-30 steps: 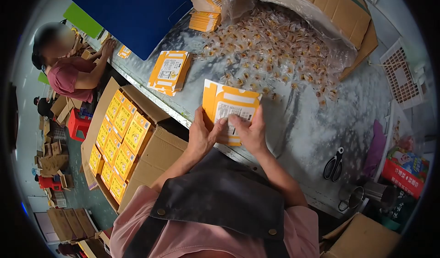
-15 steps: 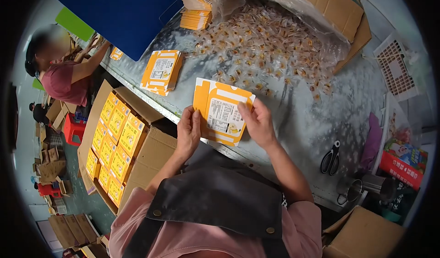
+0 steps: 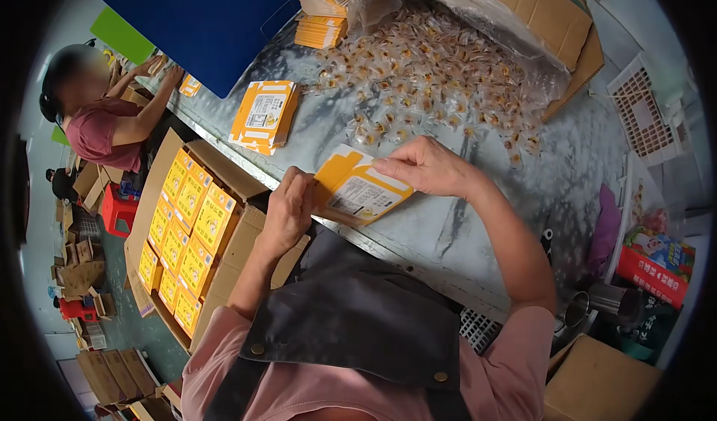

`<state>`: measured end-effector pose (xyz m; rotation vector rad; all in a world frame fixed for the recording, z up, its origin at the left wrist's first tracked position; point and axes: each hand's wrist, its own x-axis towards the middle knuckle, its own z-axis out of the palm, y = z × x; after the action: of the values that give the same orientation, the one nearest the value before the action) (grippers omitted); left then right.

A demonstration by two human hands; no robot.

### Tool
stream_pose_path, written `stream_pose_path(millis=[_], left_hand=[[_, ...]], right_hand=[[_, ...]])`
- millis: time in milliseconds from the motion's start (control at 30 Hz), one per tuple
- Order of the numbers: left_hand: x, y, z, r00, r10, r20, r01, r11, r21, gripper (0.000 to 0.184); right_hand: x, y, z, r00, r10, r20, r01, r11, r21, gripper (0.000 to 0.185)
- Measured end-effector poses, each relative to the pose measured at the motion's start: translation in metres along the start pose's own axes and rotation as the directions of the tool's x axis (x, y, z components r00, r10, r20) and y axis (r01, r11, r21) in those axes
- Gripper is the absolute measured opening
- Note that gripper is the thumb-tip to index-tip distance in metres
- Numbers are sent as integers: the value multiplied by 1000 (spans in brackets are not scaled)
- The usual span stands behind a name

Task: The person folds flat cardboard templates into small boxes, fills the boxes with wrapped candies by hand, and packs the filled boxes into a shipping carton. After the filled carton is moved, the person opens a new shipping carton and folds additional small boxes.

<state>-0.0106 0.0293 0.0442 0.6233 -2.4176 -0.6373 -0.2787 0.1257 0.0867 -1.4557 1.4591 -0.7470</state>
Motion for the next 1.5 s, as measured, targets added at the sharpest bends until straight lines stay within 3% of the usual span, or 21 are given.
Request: stream_pose_path(millis=[100,200,233,300,333,467,700,767,833,900,967,1033,1067,1133,1200,1233,1300,1333,1367,1433,1500], left_hand=[[4,7,-2,999,7,39,-4,998,-70,22],[7,12,-4,997,43,69,-33,989,-142,25],[8,11,-8,995,59,78,-47,988,-149,26],[7,16,-12,991,90,95,-69,976,-208,24],[6,18,-14,988,90,124,-62,975,-215,22],[5,20,-17,976,17,218,69,922,-382,10],[8,14,-19,969,133,210,-14,871,-491,8],[9,12,-20,972,121,201,-8,873,-487,9],[7,11,-19,973,99,210,14,879,-476,10],[5,12,-18,973,69,222,43,886,-462,10],[1,6,-11,981,85,172,-4,905,-425,12],[-2,13,-1,981,-49,187,118,918,-380,16],[-3,17,5,974,-108,199,176,916,-361,18],[-5,13,15,926,-283,251,361,860,-360,24],[-8,3,28,861,-440,256,509,741,-439,27],[-8,0,31,822,-519,235,557,648,-519,29],[-4,-2,28,813,-578,79,501,624,-600,31],[-5,-15,33,842,-539,-22,437,706,-558,30],[-7,-28,41,855,-511,-90,379,734,-564,31],[-4,-21,51,823,-558,-108,376,678,-632,29],[0,4,52,809,-588,-30,480,688,-545,30]], right_hand=[[2,-2,1,999,-18,52,24,991,-130,44],[0,-3,7,994,36,100,-38,999,27,41],[0,-4,9,988,88,125,-109,980,168,39],[-6,0,10,961,172,216,-252,868,428,35],[-3,15,16,945,194,264,-321,714,623,27],[-9,20,13,918,149,367,-382,579,720,26],[-8,30,23,918,32,395,-369,433,822,29],[-10,19,28,932,56,359,-340,477,810,29],[-12,15,32,949,5,315,-216,737,641,27],[-13,6,39,963,-63,261,-60,897,438,23],[-11,12,37,983,9,186,-49,976,213,15],[-3,2,33,995,66,69,-63,997,-41,13],[3,16,33,1000,7,9,-6,999,-51,12],[8,26,33,998,44,-37,-44,999,6,13],[16,45,30,975,171,-145,-117,940,321,23],[16,47,30,954,233,-187,-122,875,468,28],[6,35,41,891,254,-378,197,534,822,49],[5,49,57,846,240,-476,338,449,827,66],[3,57,79,811,207,-547,412,462,786,70],[-2,63,118,764,139,-630,402,662,633,70],[2,49,143,692,37,-721,404,808,429,72]])
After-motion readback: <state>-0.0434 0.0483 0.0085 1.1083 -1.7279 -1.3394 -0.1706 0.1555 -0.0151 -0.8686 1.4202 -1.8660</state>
